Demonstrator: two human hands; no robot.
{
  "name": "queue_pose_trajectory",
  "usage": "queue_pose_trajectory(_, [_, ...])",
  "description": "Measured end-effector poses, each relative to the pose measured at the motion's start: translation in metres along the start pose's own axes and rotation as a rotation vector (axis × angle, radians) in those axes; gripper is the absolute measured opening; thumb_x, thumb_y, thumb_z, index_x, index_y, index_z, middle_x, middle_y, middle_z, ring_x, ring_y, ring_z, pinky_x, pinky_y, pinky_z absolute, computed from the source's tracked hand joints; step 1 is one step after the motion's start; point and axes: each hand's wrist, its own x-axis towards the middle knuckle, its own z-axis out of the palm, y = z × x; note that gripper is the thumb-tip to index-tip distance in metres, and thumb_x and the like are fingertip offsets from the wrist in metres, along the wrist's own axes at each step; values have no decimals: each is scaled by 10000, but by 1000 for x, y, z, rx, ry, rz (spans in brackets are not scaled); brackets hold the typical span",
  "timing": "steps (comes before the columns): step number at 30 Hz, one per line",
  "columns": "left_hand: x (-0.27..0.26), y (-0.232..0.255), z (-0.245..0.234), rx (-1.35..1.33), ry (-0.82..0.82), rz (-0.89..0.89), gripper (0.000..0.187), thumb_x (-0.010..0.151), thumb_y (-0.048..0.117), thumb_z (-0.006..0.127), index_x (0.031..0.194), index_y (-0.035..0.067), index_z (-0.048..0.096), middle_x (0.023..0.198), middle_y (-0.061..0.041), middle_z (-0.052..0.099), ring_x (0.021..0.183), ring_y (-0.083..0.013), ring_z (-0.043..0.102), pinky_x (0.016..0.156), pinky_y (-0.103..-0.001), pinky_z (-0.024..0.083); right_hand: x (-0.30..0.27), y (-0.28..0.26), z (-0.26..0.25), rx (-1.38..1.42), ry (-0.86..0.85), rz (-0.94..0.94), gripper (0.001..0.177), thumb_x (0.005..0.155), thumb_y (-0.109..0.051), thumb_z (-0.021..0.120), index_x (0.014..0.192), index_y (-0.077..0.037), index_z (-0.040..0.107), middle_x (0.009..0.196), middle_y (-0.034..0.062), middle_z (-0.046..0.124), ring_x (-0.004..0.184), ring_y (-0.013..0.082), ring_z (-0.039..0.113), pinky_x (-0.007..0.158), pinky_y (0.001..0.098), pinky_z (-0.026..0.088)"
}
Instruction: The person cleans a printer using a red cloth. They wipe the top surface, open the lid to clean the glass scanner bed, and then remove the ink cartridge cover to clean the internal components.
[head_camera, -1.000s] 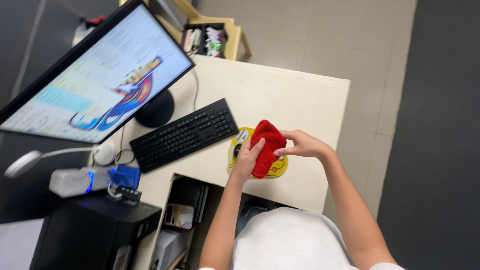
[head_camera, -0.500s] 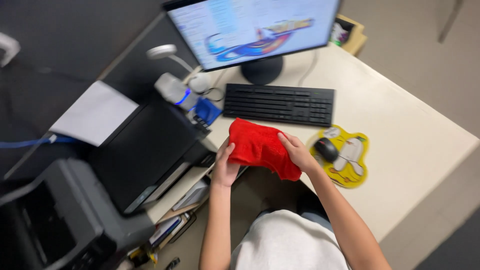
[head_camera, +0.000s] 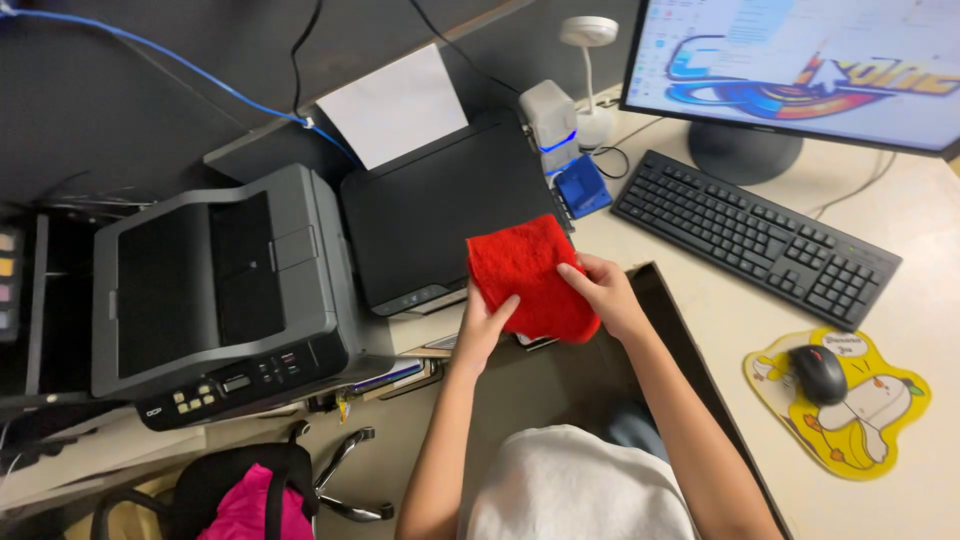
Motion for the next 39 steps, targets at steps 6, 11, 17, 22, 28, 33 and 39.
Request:
queue_pose_trajectory(6, [10,33,-32,-173,186,-14,840,927,56,667,1576,184,148,1295,-173,655,1156,-200,646,1027,-348,514,25,-74,53,54,52,-6,459,918,-28,685,1277,-120,413,1096,61,729,961,101,727,751,306,607])
queue_pose_trajectory(11, [41,41,-48,200,130,104,463,954,12,681,1399,-2,558,1320,-155,691,1230,-202,656,1074,-331,485,64,-100,61,-611,-66,-240,635,788,13,772,1368,-94,537,1210,146,657,1101,273,632,914,402,541])
queue_pose_trajectory(17, [105,70,-47,224,257,308,331,973,36,668,1298,-12,622,1305,-111,702,1238,-185,664,1076,-324,497,137,-122,72,-1061,130,-560,596,724,83,764,1277,-109,652,1093,158,606,1063,411,559,940,475,490])
queue_pose_trajectory(22, [140,81,-47,378,337,463,244,954,34,703,1195,2,678,1191,-104,741,1166,-196,691,1076,-328,499,175,-121,64,-1012,213,-682,440,757,78,743,1146,-104,647,1288,185,532,1098,374,573,935,434,502])
queue_pose_trajectory(28, [153,0,-65,554,177,61,111,955,99,707,1047,37,696,1055,-103,759,1035,-215,742,914,-328,554,196,-49,20,-1427,-80,-347,627,600,-162,874,1166,-118,607,1471,273,391,1214,465,479,916,567,450])
queue_pose_trajectory(33, [164,-4,-58,545,316,123,132,945,92,677,1054,20,662,1047,-138,732,973,-235,736,852,-352,572,202,-33,49,-1492,16,-457,727,868,-438,743,1513,-199,508,1582,277,319,1453,491,334,1125,649,338])
queue_pose_trajectory(39, [196,-13,-71,488,282,-53,202,993,130,649,1164,26,623,1070,-134,748,940,-215,758,822,-339,583,262,-3,67,-1596,78,-450,732,894,-612,615,1472,-166,565,1568,295,355,1438,562,286,1145,709,248])
